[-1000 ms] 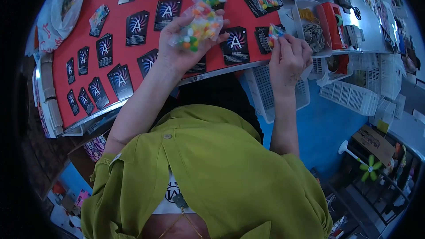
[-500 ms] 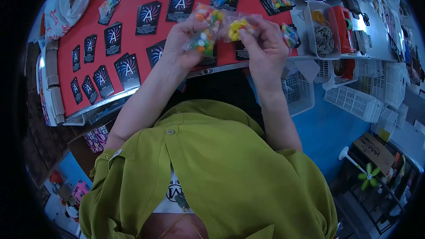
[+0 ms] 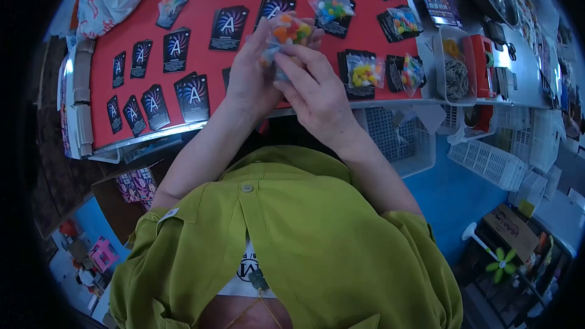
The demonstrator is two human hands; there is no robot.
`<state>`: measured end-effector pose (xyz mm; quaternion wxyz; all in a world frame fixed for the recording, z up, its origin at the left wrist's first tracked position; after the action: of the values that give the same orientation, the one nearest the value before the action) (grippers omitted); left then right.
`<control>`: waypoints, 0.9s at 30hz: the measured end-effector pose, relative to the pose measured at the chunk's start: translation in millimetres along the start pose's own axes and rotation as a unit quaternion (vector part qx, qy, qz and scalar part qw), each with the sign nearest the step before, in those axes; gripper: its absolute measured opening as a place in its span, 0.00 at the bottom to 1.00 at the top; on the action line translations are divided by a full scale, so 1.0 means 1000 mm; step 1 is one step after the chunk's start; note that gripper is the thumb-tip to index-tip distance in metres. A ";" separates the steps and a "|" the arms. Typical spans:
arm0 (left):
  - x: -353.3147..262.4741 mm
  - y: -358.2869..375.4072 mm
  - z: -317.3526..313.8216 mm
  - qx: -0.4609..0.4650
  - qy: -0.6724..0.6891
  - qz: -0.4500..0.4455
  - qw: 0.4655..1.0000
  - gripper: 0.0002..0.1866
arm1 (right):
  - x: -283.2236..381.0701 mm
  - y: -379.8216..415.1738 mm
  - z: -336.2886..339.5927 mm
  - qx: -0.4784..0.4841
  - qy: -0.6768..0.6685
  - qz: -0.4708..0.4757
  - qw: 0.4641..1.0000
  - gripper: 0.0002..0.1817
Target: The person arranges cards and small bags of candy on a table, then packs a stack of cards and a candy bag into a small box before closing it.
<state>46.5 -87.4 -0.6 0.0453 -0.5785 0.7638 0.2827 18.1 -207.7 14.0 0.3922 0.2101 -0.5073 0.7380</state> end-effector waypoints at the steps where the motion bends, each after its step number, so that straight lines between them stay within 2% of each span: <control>1: -0.004 -0.001 0.005 -0.024 0.029 0.014 0.999 0.17 | -0.004 -0.001 -0.003 0.003 -0.020 0.012 1.000 0.19; 2: -0.008 -0.009 0.013 -0.003 0.042 -0.033 0.999 0.16 | -0.006 -0.001 -0.004 0.005 -0.026 0.015 1.000 0.19; 3: -0.014 -0.012 0.016 -0.005 0.042 -0.037 0.998 0.16 | -0.006 0.000 -0.002 -0.011 -0.007 0.014 1.000 0.19; 4: -0.025 -0.015 0.018 -0.022 -0.119 -0.167 0.978 0.19 | -0.006 0.000 0.002 -0.027 0.013 0.015 0.999 0.19; 5: -0.039 -0.020 0.017 -0.037 -0.275 -0.296 0.914 0.22 | -0.007 0.001 0.005 -0.028 0.009 0.024 0.999 0.19; 6: -0.049 -0.029 0.022 -0.030 -0.439 -0.417 0.795 0.22 | -0.010 0.006 0.005 0.002 0.070 0.037 0.997 0.18; 8: -0.046 -0.047 0.022 -0.053 -0.612 -0.524 0.590 0.23 | -0.018 0.019 0.002 0.072 0.182 0.057 0.979 0.19; 9: -0.040 -0.052 0.020 -0.061 -0.683 -0.499 0.530 0.32 | -0.018 0.026 0.000 0.110 0.232 0.063 0.964 0.20; 11: -0.032 -0.057 0.025 -0.035 -0.828 -0.430 0.358 0.42 | -0.011 0.028 -0.001 0.129 0.309 0.071 0.940 0.21; 13: -0.033 -0.057 0.027 -0.026 -0.832 -0.412 0.371 0.50 | -0.011 0.029 0.000 0.124 0.307 0.081 0.940 0.22; 15: -0.041 -0.062 0.028 -0.026 -0.850 -0.392 0.352 0.47 | -0.016 0.033 0.000 0.138 0.321 0.073 0.934 0.23; 17: -0.045 -0.068 0.032 0.032 -0.853 -0.323 0.408 0.39 | -0.015 0.032 0.001 0.145 0.310 0.065 0.937 0.22; 18: -0.049 -0.070 0.035 0.034 -0.831 -0.334 0.444 0.32 | -0.012 0.027 0.002 0.144 0.294 0.054 0.943 0.22; 19: -0.055 -0.074 0.038 0.036 -0.831 -0.326 0.449 0.32 | -0.015 0.021 0.002 0.150 0.295 0.046 0.943 0.22; 21: -0.063 -0.072 0.044 0.005 -0.809 -0.403 0.428 0.27 | -0.017 0.013 0.003 0.113 0.278 0.047 0.953 0.23; 24: -0.083 -0.065 0.034 0.009 -0.797 -0.408 0.445 0.25 | -0.026 -0.025 -0.014 0.078 0.281 0.065 0.954 0.25; 25: -0.089 -0.062 0.029 -0.017 -0.766 -0.467 0.441 0.20 | -0.029 -0.035 -0.023 0.078 0.283 0.064 0.954 0.25; 26: -0.099 -0.064 0.028 -0.018 -0.766 -0.467 0.441 0.20 | -0.029 -0.045 -0.035 0.085 0.298 0.091 0.946 0.25; 27: -0.115 -0.070 0.030 -0.036 -0.734 -0.478 0.482 0.18 | -0.029 -0.051 -0.044 0.092 0.311 0.119 0.939 0.25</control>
<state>139.9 13.7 -6.9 0.6961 -0.4381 0.0479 0.5667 79.8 -169.2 5.7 0.4190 -0.0561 -0.3111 0.8512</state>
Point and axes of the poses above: each hand's wrist, its own y-axis away from the middle knuckle, its own z-axis out of the back of the hand, x = y × z, the point moved 2 cm from there along -y, towards the middle knuckle, and after that the axes turned 12 degrees about -x, right-handed, at the moved point
